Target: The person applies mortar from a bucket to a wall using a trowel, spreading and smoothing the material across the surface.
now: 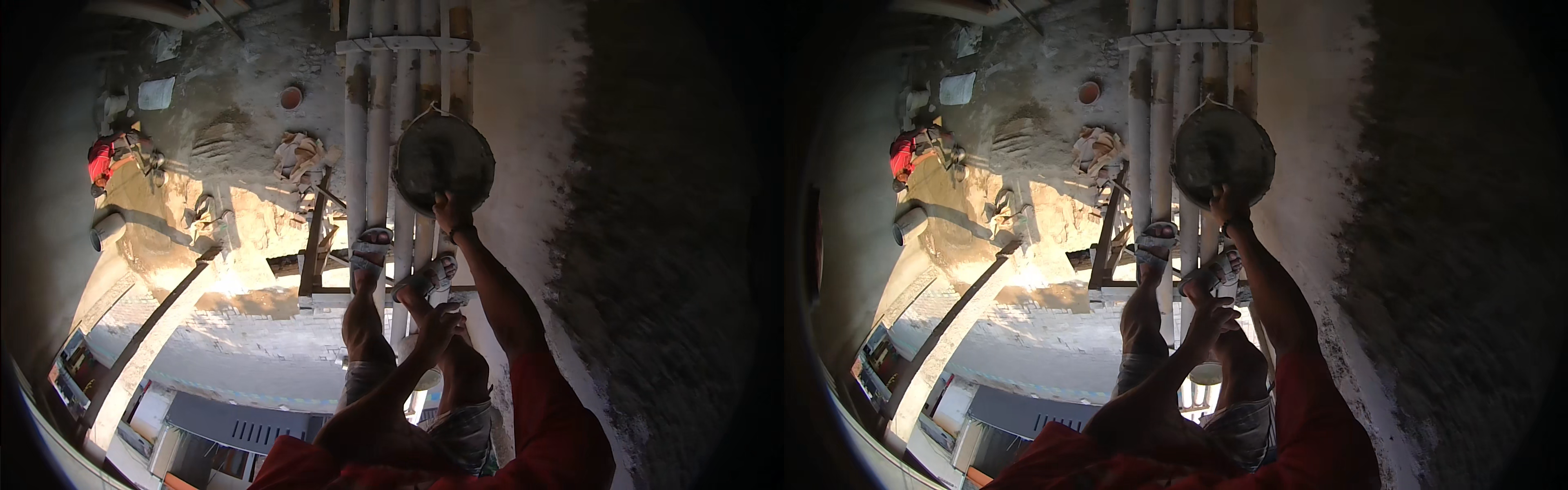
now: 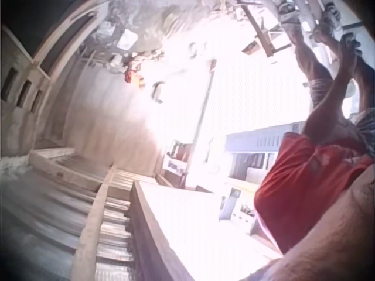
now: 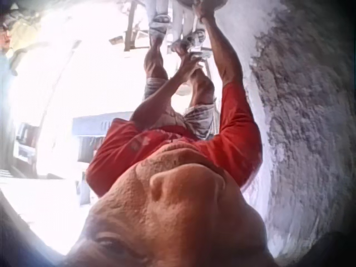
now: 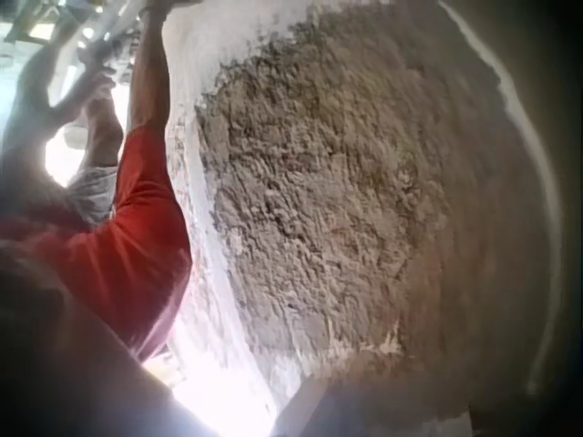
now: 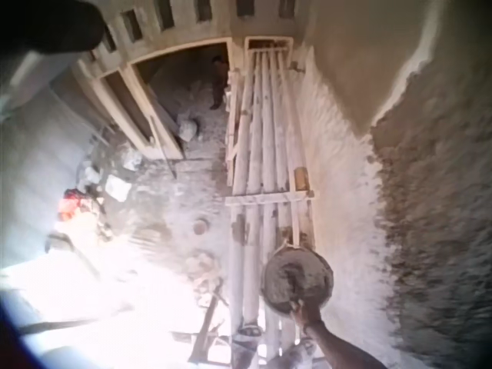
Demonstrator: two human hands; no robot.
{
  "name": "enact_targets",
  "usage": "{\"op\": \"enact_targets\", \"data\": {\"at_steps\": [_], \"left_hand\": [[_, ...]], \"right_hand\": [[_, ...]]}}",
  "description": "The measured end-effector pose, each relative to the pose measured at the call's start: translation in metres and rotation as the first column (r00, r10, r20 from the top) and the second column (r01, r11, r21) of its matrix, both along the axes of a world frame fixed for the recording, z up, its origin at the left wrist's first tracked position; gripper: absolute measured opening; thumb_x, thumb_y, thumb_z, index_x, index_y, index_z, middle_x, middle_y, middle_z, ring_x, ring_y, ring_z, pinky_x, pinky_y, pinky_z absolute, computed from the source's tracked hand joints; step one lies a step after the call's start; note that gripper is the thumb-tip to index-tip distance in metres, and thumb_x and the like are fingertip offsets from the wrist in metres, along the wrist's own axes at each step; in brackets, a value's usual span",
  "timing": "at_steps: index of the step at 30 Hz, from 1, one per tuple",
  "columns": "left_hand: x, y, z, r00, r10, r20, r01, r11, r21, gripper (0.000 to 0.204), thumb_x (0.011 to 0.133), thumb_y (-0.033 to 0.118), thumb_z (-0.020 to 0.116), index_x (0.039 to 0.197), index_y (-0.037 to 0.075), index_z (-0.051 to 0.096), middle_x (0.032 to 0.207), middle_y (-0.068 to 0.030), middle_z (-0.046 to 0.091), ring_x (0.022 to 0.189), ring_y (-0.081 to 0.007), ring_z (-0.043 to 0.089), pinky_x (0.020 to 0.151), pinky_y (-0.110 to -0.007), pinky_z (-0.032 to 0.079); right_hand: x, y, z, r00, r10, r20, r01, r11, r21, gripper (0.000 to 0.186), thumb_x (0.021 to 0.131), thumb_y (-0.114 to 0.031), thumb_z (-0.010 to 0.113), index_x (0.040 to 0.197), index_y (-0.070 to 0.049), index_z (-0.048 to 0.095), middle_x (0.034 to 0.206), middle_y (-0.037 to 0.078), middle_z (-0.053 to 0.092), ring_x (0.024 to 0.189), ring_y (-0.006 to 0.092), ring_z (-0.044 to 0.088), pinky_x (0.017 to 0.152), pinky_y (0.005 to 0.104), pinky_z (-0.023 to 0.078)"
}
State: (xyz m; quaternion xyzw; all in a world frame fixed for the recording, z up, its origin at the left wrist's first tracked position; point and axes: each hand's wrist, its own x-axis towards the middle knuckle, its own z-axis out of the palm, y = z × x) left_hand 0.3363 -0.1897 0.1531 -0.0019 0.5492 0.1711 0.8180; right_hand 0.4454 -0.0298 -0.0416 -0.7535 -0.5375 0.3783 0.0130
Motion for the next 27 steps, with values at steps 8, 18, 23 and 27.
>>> {"op": "enact_targets", "data": {"at_steps": [8, 18, 23, 27], "left_hand": [[-0.008, -0.005, -0.004, 0.992, -0.086, -0.093, 0.086, 0.996, -0.008, 0.042, 0.093, 0.023, 0.052, 0.125, -0.003, 0.048, 0.103, -0.0177, 0.063, 0.091, -0.0261, 0.066, 0.084, -0.034, 0.052], [0.003, -0.012, -0.005, 0.993, -0.067, -0.099, 0.063, 0.997, -0.04, 0.038, 0.088, 0.013, 0.056, 0.121, -0.003, 0.05, 0.095, -0.0136, 0.064, 0.084, -0.0203, 0.064, 0.076, -0.028, 0.051], [-0.004, -0.012, -0.005, 0.992, -0.093, -0.08, 0.092, 0.996, -0.023, 0.039, 0.088, 0.014, 0.054, 0.123, -0.004, 0.049, 0.095, -0.0152, 0.064, 0.087, -0.021, 0.064, 0.076, -0.028, 0.051], [-0.001, -0.006, -0.001, 0.99, -0.11, -0.094, 0.108, 0.994, -0.027, 0.039, 0.089, 0.014, 0.054, 0.122, -0.004, 0.049, 0.095, -0.0167, 0.064, 0.088, -0.022, 0.065, 0.077, -0.03, 0.051]], "right_hand": [[-0.014, -0.032, 0.022, 0.982, -0.175, -0.068, 0.185, 0.964, 0.191, 0.037, 0.082, -0.025, 0.059, 0.116, -0.011, 0.054, 0.092, 0.024, 0.063, 0.088, 0.0436, 0.061, 0.073, 0.0525, 0.049], [0.005, -0.027, 0.006, 0.979, -0.196, -0.058, 0.204, 0.948, 0.246, 0.043, 0.083, -0.029, 0.062, 0.123, -0.017, 0.052, 0.092, 0.023, 0.064, 0.085, 0.0433, 0.061, 0.072, 0.0514, 0.05], [0.015, -0.051, 0.02, 0.979, -0.137, -0.153, 0.182, 0.924, 0.336, 0.04, 0.084, -0.028, 0.061, 0.12, -0.012, 0.053, 0.089, 0.021, 0.065, 0.083, 0.0405, 0.063, 0.069, 0.0489, 0.051], [0.04, -0.053, 0.023, 0.998, -0.056, -0.003, 0.055, 0.961, 0.27, 0.036, 0.085, -0.025, 0.06, 0.118, -0.01, 0.053, 0.085, 0.02, 0.065, 0.079, 0.0388, 0.063, 0.066, 0.0483, 0.051]]}}
